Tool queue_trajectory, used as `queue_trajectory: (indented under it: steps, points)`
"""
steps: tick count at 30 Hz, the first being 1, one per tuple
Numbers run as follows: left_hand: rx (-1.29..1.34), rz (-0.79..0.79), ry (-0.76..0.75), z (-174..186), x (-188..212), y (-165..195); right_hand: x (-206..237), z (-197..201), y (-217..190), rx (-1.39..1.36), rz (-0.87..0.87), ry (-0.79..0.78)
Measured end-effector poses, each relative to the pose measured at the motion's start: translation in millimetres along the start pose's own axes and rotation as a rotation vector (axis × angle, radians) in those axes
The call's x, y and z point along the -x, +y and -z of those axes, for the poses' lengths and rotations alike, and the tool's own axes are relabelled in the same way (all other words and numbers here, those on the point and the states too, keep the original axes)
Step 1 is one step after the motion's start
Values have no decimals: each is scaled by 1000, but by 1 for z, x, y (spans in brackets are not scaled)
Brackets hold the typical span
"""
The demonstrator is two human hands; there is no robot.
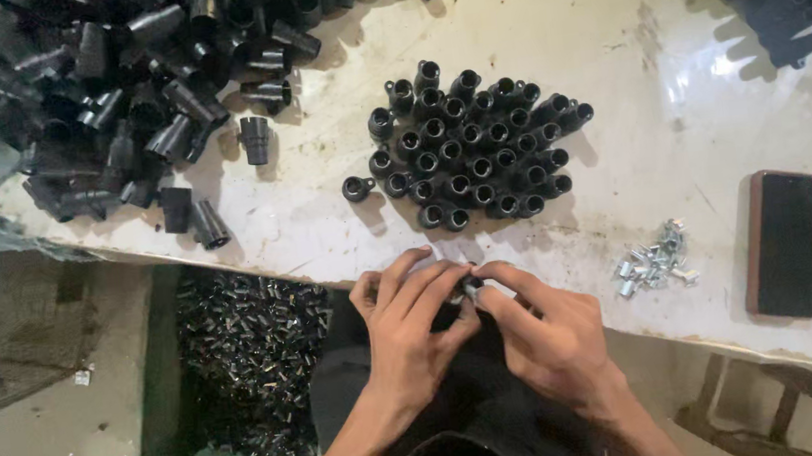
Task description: The person picks black cylindrical plastic fittings one at a time from a pile on the workbench, presses a small metal insert into each fitting by hand, and places the assembled fitting into a growing cluster on the table. The person repeats this hand-assembly cycle continuously across the episode.
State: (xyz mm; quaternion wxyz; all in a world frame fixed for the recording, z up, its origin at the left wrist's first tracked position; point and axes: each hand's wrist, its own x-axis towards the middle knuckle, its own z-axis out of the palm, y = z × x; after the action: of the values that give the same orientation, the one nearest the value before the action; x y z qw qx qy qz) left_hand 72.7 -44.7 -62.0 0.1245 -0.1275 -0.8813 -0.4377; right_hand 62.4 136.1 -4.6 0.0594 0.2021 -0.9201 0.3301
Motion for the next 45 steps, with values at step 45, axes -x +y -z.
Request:
queue_trajectory:
  steps: [45]
  points:
    - [14,-229,-137,-22,-10,7,57,27,36,25,-200,324]
